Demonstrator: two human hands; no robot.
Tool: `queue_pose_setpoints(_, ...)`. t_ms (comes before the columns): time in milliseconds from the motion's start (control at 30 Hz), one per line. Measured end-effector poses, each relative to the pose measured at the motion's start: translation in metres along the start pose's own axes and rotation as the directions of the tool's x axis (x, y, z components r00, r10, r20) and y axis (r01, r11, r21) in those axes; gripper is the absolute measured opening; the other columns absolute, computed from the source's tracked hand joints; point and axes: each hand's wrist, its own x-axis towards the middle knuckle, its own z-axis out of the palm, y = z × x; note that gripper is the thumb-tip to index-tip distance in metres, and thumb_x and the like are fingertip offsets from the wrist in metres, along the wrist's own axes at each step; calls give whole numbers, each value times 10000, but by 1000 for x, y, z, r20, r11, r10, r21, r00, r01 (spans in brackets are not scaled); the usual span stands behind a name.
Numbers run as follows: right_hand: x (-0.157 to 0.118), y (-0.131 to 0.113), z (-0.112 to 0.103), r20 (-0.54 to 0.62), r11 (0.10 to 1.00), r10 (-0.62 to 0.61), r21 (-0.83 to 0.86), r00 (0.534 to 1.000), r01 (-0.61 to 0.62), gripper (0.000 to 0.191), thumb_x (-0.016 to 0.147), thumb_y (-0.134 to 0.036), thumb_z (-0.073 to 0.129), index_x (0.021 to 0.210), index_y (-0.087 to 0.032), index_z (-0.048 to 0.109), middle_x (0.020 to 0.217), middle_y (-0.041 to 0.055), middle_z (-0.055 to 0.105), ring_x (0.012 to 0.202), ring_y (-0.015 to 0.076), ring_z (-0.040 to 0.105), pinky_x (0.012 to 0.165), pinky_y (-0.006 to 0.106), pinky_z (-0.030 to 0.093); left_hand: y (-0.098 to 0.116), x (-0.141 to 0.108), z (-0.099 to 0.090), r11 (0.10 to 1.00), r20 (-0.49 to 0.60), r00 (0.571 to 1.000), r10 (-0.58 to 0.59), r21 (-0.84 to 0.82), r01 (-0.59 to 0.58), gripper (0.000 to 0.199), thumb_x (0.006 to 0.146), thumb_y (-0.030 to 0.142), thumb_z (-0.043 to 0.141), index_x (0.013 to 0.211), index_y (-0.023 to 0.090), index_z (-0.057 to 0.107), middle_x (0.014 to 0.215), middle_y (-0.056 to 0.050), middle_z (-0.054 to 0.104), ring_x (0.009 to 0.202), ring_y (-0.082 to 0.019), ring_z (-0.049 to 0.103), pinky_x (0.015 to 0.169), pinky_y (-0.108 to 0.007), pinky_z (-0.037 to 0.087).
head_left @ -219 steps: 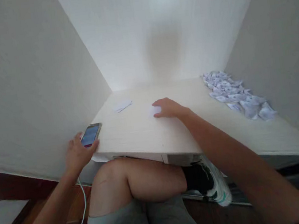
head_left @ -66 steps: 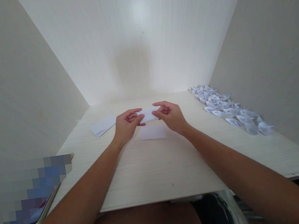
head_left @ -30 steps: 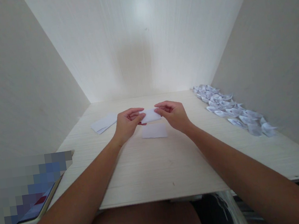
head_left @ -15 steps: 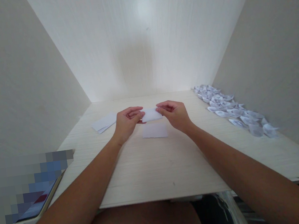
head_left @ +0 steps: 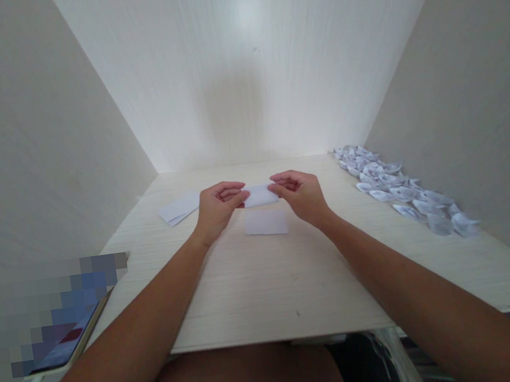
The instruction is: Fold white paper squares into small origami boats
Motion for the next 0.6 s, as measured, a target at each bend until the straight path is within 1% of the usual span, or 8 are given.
queue_pose_setpoints(167,0,-1,0,-3,1000,-3,4,1000,3,334,714,-450,898,921,-212,789,861,59,782,798,198,731,829,395,625,0,0,0,1000,-2,1000,7,-6,-7,435,570,397,993,879,148,813,744,-60,783,671,-164,712,642,-284,601)
queue_pose_setpoints(467,0,-1,0,-1,1000,-8,7,1000,8,301,729,-425,883,918,-207,797,850,57,786,781,192,728,807,382,622,2,-2,1,1000,10,1000,10,-14,-10,410,601,422,983,850,148,807,736,-57,782,659,-154,701,617,-266,590)
queue_pose_setpoints(600,0,-2,0,-1,1000,-18,0,1000,18,270,737,-407,874,911,-211,807,852,53,796,776,189,730,804,374,615,1,-2,1,1000,14,1000,12,-11,-12,441,601,420,981,906,150,815,741,-47,780,658,-148,690,632,-272,590)
